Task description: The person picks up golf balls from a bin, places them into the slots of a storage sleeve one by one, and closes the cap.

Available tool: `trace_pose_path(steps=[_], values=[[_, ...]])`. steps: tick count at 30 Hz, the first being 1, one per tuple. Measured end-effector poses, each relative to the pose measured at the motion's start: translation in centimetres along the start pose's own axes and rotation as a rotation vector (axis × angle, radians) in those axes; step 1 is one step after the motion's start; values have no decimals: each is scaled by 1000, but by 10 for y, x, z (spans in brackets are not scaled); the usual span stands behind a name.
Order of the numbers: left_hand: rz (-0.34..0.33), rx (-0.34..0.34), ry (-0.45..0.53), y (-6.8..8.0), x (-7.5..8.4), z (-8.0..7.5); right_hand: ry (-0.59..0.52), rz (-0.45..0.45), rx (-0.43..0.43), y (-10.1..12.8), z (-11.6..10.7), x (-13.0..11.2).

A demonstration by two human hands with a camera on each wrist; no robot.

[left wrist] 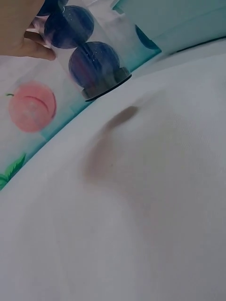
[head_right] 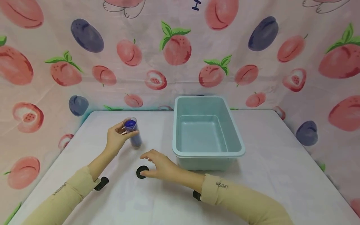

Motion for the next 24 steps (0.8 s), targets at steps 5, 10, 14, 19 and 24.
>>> trace_pose_path(steps=[5,10,14,19,24], values=[[-11,-22,-43,0,-7,-5,89,72,-102,-2,17,12],[-33,-37,-34,-1,-15,-10,224,75,-203,-5,30,24],[-48,-42,-34,-3,-21,-14,289,76,-240,-7,37,31],[-58,-51,-37,-4,-24,-18,345,70,-251,-10,42,31],[-80,-66,-51,-6,-27,-22,389,70,-258,-13,46,30]])
Point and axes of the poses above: each hand's wrist, its own y-axis away from the middle knuckle, its own z-axis out of the palm, x = y × z, the point moved 4 cm from there along -y, towards the middle knuckle, and after that the axes turned 9 degrees about x, right-handed, at the moved point
